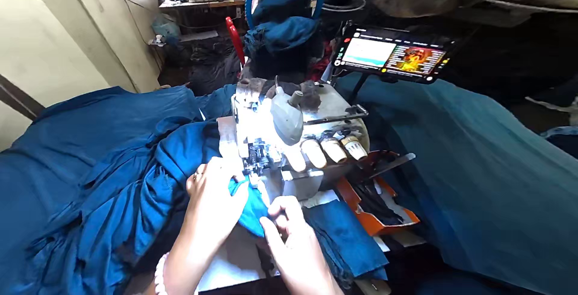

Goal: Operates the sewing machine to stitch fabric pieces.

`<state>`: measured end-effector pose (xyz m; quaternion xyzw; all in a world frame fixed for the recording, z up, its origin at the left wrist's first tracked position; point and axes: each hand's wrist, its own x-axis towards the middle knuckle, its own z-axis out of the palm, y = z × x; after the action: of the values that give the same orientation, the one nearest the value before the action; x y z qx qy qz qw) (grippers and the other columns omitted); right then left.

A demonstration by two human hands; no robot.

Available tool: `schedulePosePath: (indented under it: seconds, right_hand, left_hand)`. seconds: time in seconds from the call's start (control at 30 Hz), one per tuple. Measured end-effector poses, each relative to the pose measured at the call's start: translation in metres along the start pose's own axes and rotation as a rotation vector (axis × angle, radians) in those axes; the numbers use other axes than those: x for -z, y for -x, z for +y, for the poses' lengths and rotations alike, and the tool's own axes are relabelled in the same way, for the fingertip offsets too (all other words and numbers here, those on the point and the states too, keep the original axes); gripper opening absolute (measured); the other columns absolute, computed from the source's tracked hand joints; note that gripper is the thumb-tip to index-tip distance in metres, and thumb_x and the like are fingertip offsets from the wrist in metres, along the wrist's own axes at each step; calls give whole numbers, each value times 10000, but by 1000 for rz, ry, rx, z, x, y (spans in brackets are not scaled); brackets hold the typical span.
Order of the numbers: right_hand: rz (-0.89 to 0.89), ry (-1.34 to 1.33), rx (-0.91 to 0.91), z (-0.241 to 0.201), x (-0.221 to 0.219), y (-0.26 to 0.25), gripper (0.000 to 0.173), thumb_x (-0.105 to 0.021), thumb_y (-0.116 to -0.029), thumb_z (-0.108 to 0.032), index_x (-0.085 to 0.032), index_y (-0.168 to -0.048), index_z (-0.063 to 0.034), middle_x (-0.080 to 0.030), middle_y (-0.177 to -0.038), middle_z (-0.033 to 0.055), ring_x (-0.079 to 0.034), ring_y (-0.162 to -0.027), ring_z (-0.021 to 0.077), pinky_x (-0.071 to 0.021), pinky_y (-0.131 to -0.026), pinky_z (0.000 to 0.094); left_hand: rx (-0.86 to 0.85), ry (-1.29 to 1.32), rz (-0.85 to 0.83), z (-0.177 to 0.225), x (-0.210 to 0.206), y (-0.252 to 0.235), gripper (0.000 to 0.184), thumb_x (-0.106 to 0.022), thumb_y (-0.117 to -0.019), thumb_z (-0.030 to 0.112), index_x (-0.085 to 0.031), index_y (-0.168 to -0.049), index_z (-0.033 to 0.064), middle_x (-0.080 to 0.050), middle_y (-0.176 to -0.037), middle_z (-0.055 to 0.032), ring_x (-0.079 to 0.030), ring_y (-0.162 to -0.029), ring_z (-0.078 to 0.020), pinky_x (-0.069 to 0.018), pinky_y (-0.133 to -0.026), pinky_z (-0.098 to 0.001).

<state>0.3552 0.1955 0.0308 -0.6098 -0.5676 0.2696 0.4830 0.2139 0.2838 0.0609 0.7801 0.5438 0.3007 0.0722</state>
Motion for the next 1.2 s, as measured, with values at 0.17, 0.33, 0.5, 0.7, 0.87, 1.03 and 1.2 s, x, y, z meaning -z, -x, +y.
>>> schedulePosePath:
  seconds: [0.17,0.33,0.5,0.7,0.87,1.03,1.2]
  right_hand:
    - [-2,-89,55,3,3,9,109,-622,-935,-39,-612,-1042,-19,-656,-795,11,-600,-611,11,-527,-557,178]
    - [3,51,113,6,1,-9,242,-564,-999,-142,-729,-1173,-111,-764,-1009,-22,-723,-767,32,-626,-664,247]
    - [-27,251,165,-2,9,-15,281,-562,-999,-190,-762,-1195,-167,-778,-1011,-15,-744,-837,99,-622,-723,331]
    - [-135,121,335,-1,19,-42,334,-628,-980,-433,-784,-950,-139,-645,-1046,33,-608,-1016,101,-526,-860,263]
    - [-336,-301,2,-12,23,-47,240,-688,-952,-270,-703,-1042,-49,-680,-883,-22,-626,-737,1,-532,-656,182]
    - [-378,-239,52,-15,38,-38,172,-676,-958,-189,-717,-876,-44,-645,-818,-15,-591,-708,2,-505,-652,176]
    - [-150,-517,90,-34,25,-51,100,-627,-968,-76,-710,-962,-21,-714,-900,-1,-704,-769,59,-628,-714,243]
  left_hand:
    - [33,-10,50,6,-4,4,168,-675,-848,342,-733,-858,184,-687,-985,-7,-649,-1014,-249,-443,-854,-587]
    - [99,-34,27,5,-9,-17,127,-681,-865,240,-747,-909,141,-675,-1011,-47,-629,-1029,-281,-442,-869,-579]
    - [9,106,114,-14,-7,-5,331,-640,-925,433,-712,-1055,138,-664,-1162,-59,-608,-1156,-294,-458,-954,-597]
    - [-217,229,190,-26,2,12,181,-625,-940,393,-713,-867,253,-683,-1043,65,-609,-1129,-134,-407,-1058,-473]
    - [-283,415,130,-12,9,0,177,-589,-995,275,-701,-932,153,-717,-1061,19,-627,-1120,-81,-484,-1009,-279]
    - [-335,81,-152,-34,19,-3,302,-530,-995,219,-730,-1217,177,-720,-1212,-13,-649,-1197,-232,-501,-1022,-497]
    - [-421,27,-233,-31,41,-4,163,-612,-968,229,-718,-957,106,-697,-979,-99,-678,-1012,-332,-516,-869,-596]
